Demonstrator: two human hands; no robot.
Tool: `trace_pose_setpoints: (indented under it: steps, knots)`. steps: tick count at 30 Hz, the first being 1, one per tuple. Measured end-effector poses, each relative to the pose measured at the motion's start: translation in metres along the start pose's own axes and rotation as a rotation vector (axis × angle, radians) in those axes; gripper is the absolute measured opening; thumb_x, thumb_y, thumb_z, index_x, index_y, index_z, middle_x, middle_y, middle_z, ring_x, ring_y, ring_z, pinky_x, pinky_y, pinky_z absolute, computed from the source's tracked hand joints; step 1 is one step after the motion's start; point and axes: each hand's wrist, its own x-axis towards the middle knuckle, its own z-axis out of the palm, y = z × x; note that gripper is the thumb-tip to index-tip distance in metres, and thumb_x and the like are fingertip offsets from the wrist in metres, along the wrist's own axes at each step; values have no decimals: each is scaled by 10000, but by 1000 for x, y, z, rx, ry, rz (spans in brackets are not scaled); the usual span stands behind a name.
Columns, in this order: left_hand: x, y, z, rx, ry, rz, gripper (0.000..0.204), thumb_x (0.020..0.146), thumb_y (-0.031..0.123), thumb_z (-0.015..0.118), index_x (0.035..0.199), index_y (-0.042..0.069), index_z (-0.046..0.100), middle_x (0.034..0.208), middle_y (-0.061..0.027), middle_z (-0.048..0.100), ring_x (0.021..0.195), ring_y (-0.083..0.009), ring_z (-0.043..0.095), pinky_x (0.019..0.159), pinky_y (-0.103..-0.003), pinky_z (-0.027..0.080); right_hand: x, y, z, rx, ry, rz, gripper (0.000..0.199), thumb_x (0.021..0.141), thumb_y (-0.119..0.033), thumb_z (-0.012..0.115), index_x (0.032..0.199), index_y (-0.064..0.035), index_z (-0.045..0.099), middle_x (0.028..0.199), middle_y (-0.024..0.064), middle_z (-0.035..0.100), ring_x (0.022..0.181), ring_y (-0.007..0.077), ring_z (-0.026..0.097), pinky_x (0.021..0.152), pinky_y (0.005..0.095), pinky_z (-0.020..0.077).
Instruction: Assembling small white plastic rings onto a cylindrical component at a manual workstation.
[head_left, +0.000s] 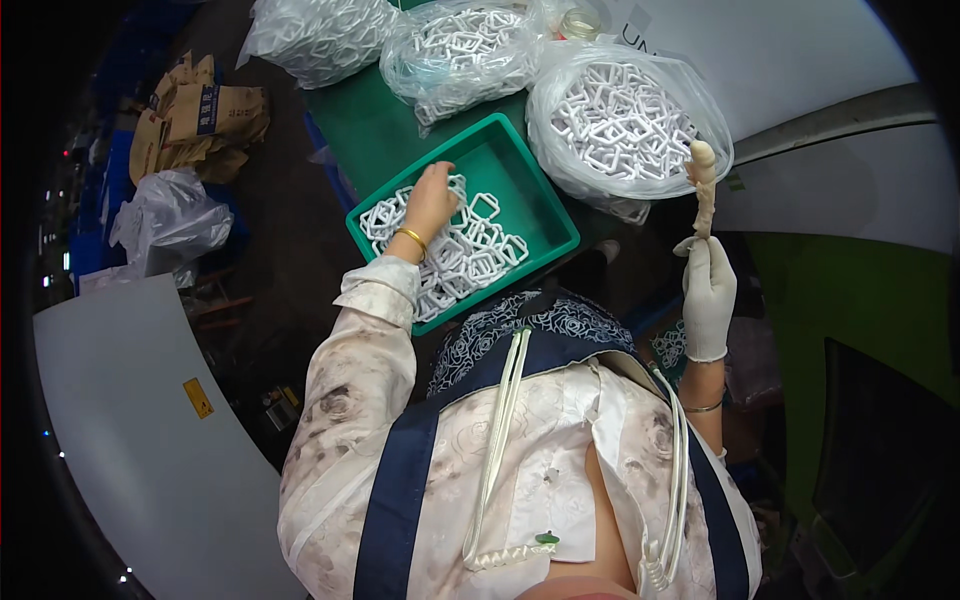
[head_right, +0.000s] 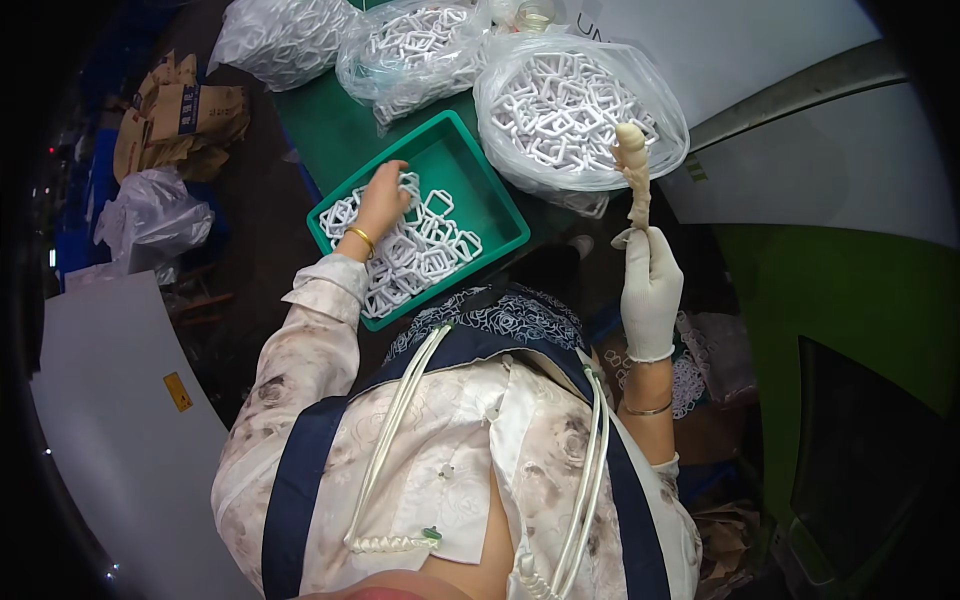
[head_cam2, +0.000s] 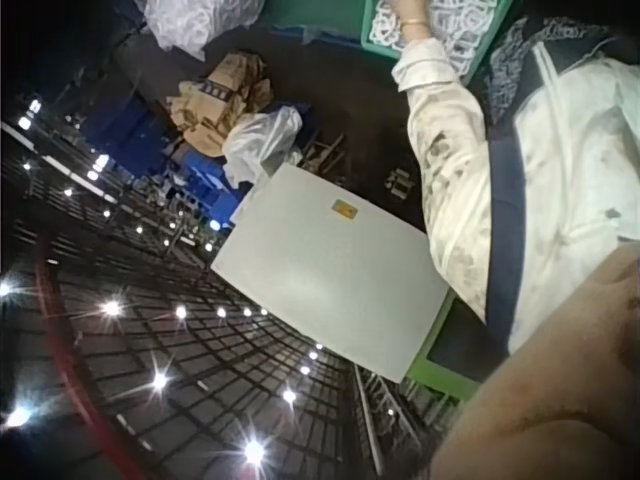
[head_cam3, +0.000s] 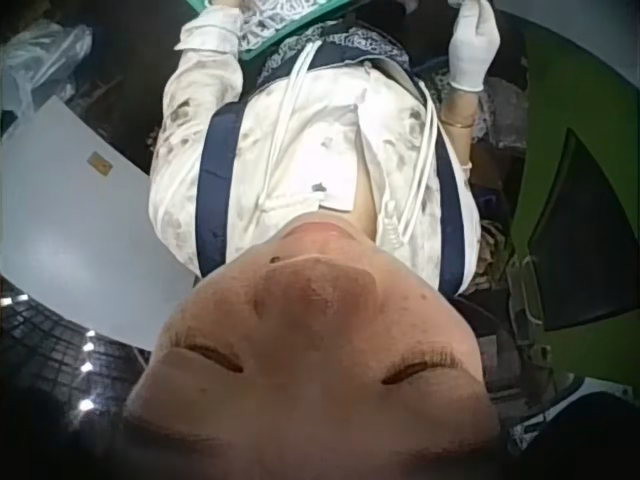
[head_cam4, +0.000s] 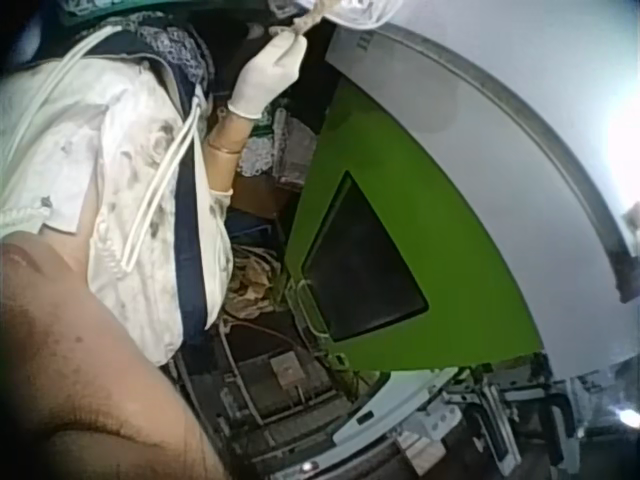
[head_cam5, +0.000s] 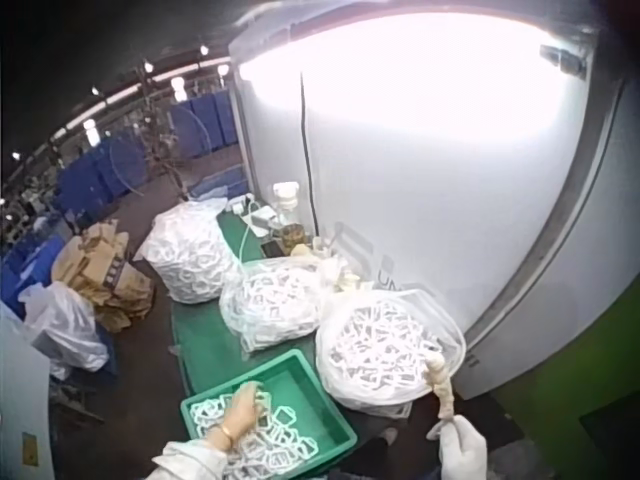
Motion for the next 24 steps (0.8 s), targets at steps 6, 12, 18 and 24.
trace_pose_setpoints:
  steps: [6, 12, 18, 24]
  knots:
    - [-4, -3, 2, -75, -183, -53, 313, 780, 85, 665, 1082, 7, 671, 1093, -234, 639, 1035, -413, 625, 933, -452, 515, -1, -11, 3, -25, -23, 36, 297, 1078, -182, 491, 914, 24, 630, 758, 34, 571, 723, 91, 490, 680, 271, 415]
    - [-20, 24, 28, 283, -179, -258, 173, 816, 100, 675, 965, 14, 663, 1017, -207, 682, 905, -423, 693, 763, -468, 581, -5, -15, 6, -31, -29, -24, 285, 1094, -209, 485, 941, -32, 647, 667, -103, 372, 564, -9, 288, 509, 211, 219]
    - [-13, 33, 28, 325, -252, -263, 224, 815, 199, 687, 972, 40, 709, 1026, -193, 692, 916, -392, 700, 764, -477, 576, -5, -19, 11, -25, -39, -20, 287, 1093, -214, 489, 930, -37, 645, 655, -103, 364, 563, -6, 293, 512, 215, 223]
    - [-18, 29, 6, -55, -76, -183, 297, 813, 249, 742, 991, 20, 677, 881, -144, 698, 760, -284, 690, 674, -407, 550, -4, -26, 39, -16, -174, -114, 260, 1062, -175, 514, 937, 3, 658, 807, 21, 610, 733, 86, 514, 671, 260, 429]
